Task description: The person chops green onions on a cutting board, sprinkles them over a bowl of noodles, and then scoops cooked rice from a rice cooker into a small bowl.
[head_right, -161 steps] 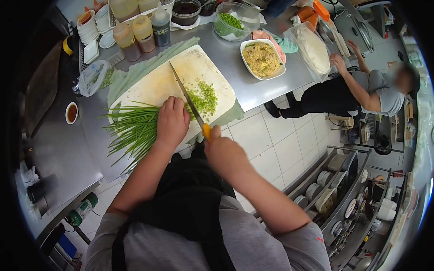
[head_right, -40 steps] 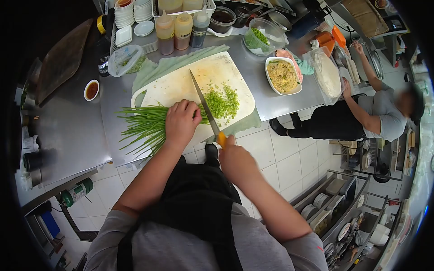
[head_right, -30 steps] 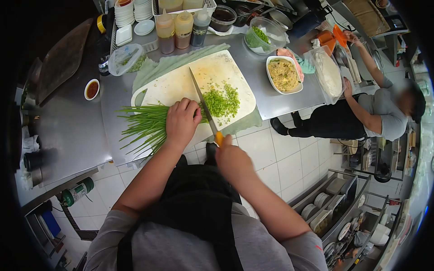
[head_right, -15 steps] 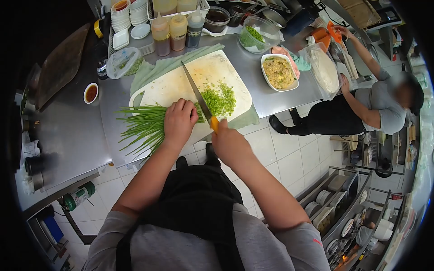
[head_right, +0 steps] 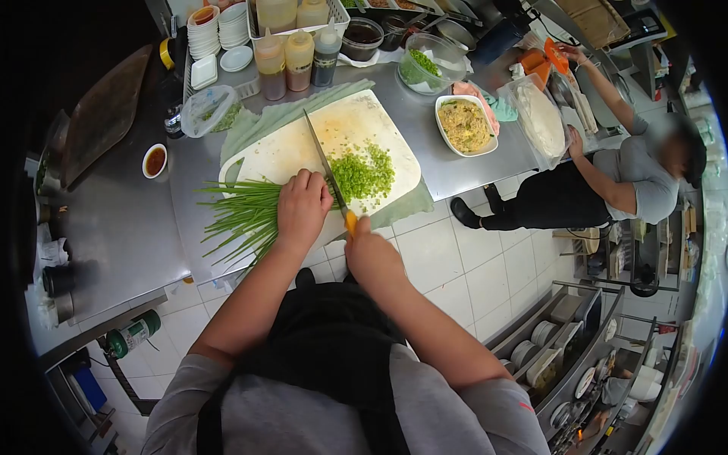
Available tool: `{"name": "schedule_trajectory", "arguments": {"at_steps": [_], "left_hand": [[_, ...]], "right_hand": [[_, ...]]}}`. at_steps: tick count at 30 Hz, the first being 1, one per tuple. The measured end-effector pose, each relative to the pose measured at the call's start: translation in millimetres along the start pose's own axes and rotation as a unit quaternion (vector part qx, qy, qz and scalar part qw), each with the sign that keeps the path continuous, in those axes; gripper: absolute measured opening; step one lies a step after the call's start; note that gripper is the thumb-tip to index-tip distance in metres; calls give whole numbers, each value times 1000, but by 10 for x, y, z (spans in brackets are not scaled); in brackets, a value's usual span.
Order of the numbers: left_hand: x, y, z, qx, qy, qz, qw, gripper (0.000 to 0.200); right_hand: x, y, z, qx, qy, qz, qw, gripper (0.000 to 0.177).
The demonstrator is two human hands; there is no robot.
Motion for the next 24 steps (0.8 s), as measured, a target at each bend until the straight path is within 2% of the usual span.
{"name": "schedule_trajectory", "arguments": {"at_steps": [1, 4, 6, 7, 9, 11, 14, 17, 18, 20, 22, 24], "left_hand": [[3, -4, 4, 4, 0, 1, 1000, 15], [-20, 17, -4, 7, 1, 13, 1000, 15], [1, 2, 0, 0, -8, 20, 1000, 14], [15, 0, -7, -5, -2, 7, 1000, 17], [8, -8, -9, -6, 3, -7, 1000, 20], [-27, -1, -1, -6, -8, -20, 1000, 22], [-13, -9, -10, -7, -4, -33, 999, 24], [18, -11, -21, -11, 7, -27, 1000, 26], [24, -14, -19, -11, 5, -29, 1000, 26], [8, -10, -19, -10, 5, -33, 999, 26], [-10, -32, -27, -9, 3, -40, 999, 26], [-12, -10, -16, -6, -5, -45, 999, 27]], "right_hand": [[-1, 81, -23, -21, 8, 22, 1000, 34], [-310, 69, -3, -57, 24, 11, 998, 34], [-348, -168, 5, -34, 5, -13, 999, 34], [-322, -265, 21, -13, -13, -37, 999, 34], [16, -103, -19, 9, -12, -16, 1000, 32], [31, 99, -91, -16, 0, 15, 1000, 33], [-400, 3, -101, -28, 42, -22, 999, 36], [-221, -244, -1, -7, -2, -36, 999, 36], [-47, -191, -35, 17, -1, -19, 1000, 36], [86, 28, -82, -1, 6, 8, 1000, 37], [-47, 53, -107, -8, 6, 21, 1000, 37], [-341, -77, -74, -22, 10, -20, 1000, 35]]}}
Point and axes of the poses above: each hand's wrist, its own y-axis towards the middle knuckle, its own x-axis out of the palm, z = x × y, the point moved 2 cm from there along y, towards the middle knuckle, and after that the axes turned 3 degrees about y, right-handed, at the moved point
